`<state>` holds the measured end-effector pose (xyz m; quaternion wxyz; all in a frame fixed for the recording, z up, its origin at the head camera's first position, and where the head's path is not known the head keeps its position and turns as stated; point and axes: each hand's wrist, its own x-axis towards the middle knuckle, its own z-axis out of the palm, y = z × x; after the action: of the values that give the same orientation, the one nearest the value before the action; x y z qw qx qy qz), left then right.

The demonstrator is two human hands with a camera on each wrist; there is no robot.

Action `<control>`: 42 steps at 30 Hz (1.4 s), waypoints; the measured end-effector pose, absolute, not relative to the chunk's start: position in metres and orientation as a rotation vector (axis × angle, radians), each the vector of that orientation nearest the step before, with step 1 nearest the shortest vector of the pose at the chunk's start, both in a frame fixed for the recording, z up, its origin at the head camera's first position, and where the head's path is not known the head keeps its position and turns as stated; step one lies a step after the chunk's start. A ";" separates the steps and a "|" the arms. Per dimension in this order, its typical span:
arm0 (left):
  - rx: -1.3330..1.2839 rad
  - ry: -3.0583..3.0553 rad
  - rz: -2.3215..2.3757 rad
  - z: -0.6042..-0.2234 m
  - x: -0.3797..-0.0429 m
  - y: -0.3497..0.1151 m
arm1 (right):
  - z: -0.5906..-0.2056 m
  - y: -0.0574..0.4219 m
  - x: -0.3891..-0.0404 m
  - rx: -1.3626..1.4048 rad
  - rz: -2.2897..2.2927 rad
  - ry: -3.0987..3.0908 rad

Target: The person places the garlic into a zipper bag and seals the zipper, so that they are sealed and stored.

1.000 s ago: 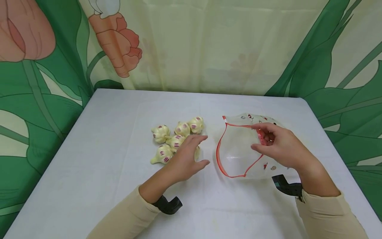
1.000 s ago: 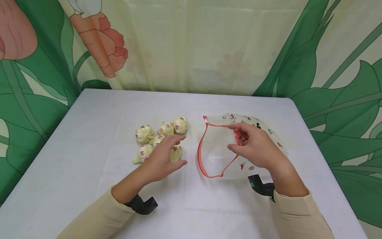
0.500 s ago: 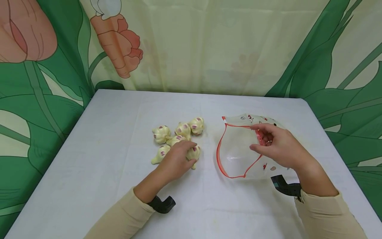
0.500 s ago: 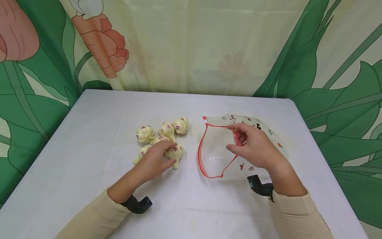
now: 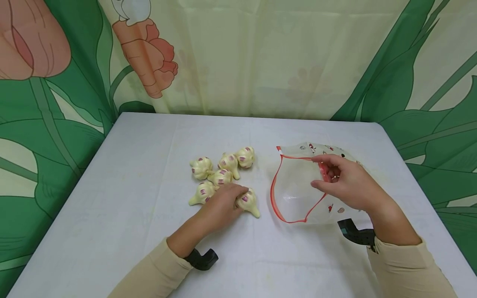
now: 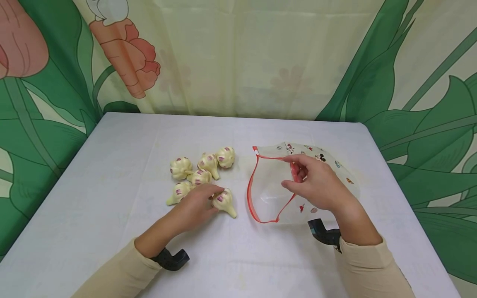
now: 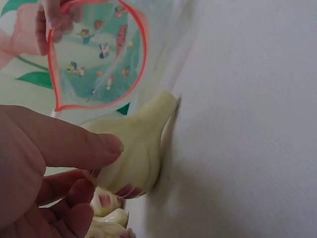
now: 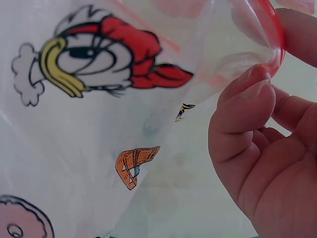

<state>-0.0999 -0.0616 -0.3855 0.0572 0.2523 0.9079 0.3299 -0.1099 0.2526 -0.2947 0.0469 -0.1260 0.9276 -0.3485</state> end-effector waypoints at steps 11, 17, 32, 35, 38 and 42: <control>0.794 2.748 0.854 -0.387 -0.096 -0.065 | -0.296 0.252 -0.109 -0.377 -1.075 2.818; 0.834 2.773 0.920 -0.385 -0.096 -0.065 | -0.296 0.251 -0.109 -0.381 -1.067 2.824; 1.029 2.744 1.074 -0.360 -0.102 -0.038 | -0.295 0.238 -0.109 -0.414 -1.090 2.869; 1.029 2.736 1.052 -0.357 -0.103 -0.033 | -0.294 0.235 -0.110 -0.421 -1.088 2.875; 1.028 2.742 1.012 -0.356 -0.105 -0.027 | -0.293 0.231 -0.112 -0.444 -1.098 2.875; 1.026 2.758 0.929 -0.355 -0.108 -0.022 | -0.290 0.226 -0.114 -0.481 -1.119 2.876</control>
<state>-0.1085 -0.0215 -0.3550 0.0280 0.3325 0.8934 0.3008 -0.1141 0.2264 -0.2905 0.0090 -0.1538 0.9208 -0.3583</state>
